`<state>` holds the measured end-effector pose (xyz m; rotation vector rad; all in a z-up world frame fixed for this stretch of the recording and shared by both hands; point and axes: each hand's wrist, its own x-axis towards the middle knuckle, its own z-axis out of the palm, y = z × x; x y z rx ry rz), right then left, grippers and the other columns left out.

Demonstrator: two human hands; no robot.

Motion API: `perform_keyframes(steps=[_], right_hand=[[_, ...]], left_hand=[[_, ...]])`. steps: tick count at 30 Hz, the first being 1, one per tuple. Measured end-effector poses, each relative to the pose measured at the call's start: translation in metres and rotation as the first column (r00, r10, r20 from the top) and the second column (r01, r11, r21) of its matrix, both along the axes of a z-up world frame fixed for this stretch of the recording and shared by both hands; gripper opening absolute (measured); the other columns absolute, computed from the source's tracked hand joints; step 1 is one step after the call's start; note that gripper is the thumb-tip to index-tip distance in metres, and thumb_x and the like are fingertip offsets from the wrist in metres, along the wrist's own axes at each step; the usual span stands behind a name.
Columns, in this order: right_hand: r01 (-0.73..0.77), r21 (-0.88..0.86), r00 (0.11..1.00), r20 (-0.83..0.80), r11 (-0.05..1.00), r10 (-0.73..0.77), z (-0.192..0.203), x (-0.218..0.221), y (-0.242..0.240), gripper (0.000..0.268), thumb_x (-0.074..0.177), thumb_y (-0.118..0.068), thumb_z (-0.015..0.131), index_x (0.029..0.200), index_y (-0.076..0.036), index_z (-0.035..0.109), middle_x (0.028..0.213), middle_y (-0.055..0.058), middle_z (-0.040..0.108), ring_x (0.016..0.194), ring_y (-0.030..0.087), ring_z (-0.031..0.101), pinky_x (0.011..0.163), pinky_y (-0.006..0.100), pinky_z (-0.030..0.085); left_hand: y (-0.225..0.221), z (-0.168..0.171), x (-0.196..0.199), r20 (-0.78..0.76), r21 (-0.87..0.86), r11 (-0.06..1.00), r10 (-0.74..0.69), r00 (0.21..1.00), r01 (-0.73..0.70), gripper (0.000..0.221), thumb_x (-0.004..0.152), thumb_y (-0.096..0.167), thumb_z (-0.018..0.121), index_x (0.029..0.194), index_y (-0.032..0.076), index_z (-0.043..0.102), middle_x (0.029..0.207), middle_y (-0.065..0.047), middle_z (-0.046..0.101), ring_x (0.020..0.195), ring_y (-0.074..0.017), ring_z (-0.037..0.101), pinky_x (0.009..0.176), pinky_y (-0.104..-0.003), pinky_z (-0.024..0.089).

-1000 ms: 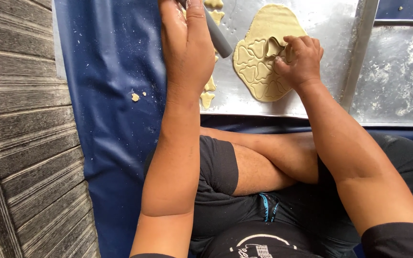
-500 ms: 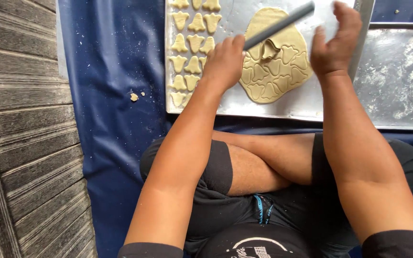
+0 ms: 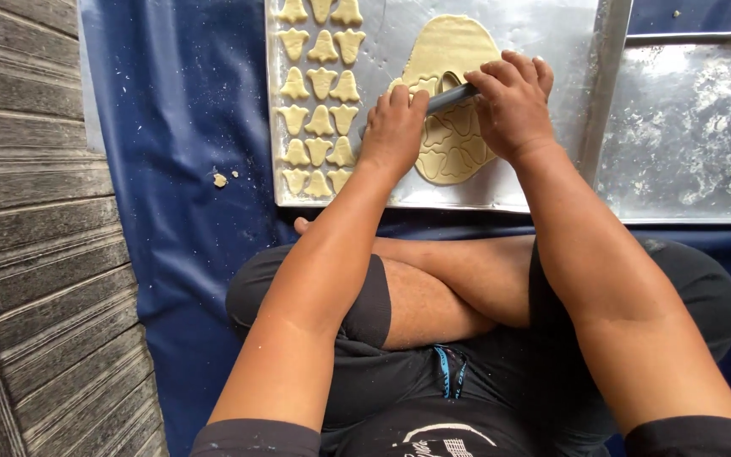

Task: Cutting heart-shaped pieces from a sheet of dough using a cookie cutter on a metal tray.

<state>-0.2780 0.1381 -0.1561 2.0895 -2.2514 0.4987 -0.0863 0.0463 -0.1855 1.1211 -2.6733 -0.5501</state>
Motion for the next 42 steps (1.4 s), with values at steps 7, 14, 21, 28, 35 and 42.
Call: perform_keyframes(steps=[7,14,21,28,35,42], right_hand=[[0.006,-0.074,0.999,-0.032,0.997,-0.009,-0.007,0.008,0.002,0.035,0.094,-0.003,0.071,0.127,-0.014,0.076,0.129,0.008,0.068,0.136,0.032,0.052,0.12,0.05,0.022],[0.026,0.128,0.999,0.027,0.991,-0.03,-0.014,0.017,0.006,0.055,0.102,-0.011,0.056,0.157,-0.008,0.051,0.159,0.021,0.046,0.153,0.04,0.02,0.119,0.059,-0.001],[0.048,0.318,0.994,0.08,0.947,-0.077,-0.014,0.02,0.006,0.082,0.101,-0.052,0.044,0.167,-0.007,0.026,0.17,0.026,0.02,0.154,0.042,-0.003,0.115,0.065,-0.011],[0.032,0.388,0.989,0.122,0.921,-0.085,-0.014,0.021,0.005,0.108,0.087,-0.068,0.048,0.168,-0.004,0.017,0.172,0.027,0.005,0.15,0.042,-0.018,0.111,0.068,-0.018],[0.032,0.419,0.988,0.124,0.907,-0.092,-0.012,0.02,0.003,0.111,0.082,-0.068,0.05,0.168,-0.007,0.015,0.172,0.026,0.003,0.15,0.042,-0.018,0.111,0.07,-0.017],[0.023,0.42,0.994,0.084,0.907,-0.064,-0.023,0.016,0.0,0.113,0.086,-0.078,0.042,0.168,-0.005,0.015,0.172,0.029,0.004,0.151,0.042,-0.019,0.109,0.073,-0.018]], left_hand=[[0.001,-0.004,0.002,0.006,-0.035,0.999,0.017,1.0,-0.017,0.03,0.088,0.011,0.064,0.116,0.014,0.055,0.104,-0.009,0.055,0.091,-0.0294,0.055,0.087,-0.049,0.046],[0.003,-0.006,0.007,-0.098,-0.182,0.98,0.064,0.993,-0.081,0.025,0.087,0.014,0.067,0.111,0.016,0.062,0.106,-0.006,0.057,0.092,-0.0279,0.055,0.086,-0.045,0.048],[0.012,-0.025,0.007,0.067,-0.322,0.947,0.024,0.997,-0.001,0.055,0.093,0.016,0.062,0.147,0.007,0.049,0.14,-0.016,0.058,0.127,-0.0326,0.055,0.108,-0.048,0.042],[0.015,-0.018,0.01,0.289,-0.143,0.985,-0.05,0.956,0.094,0.075,0.106,0.035,0.057,0.163,0.004,0.018,0.169,-0.02,0.018,0.156,-0.0391,0.017,0.126,-0.055,0.011],[0.012,0.005,0.008,0.375,0.032,0.995,-0.101,0.921,0.096,0.093,0.097,0.038,0.058,0.164,0.001,0.006,0.171,-0.022,0.003,0.157,-0.04,-0.001,0.126,-0.055,-0.001],[0.01,0.027,0.003,0.403,0.166,0.986,-0.072,0.912,0.004,0.095,0.095,0.042,0.054,0.165,0.004,0.003,0.172,-0.015,-0.005,0.156,-0.0338,-0.011,0.127,-0.051,-0.005]])
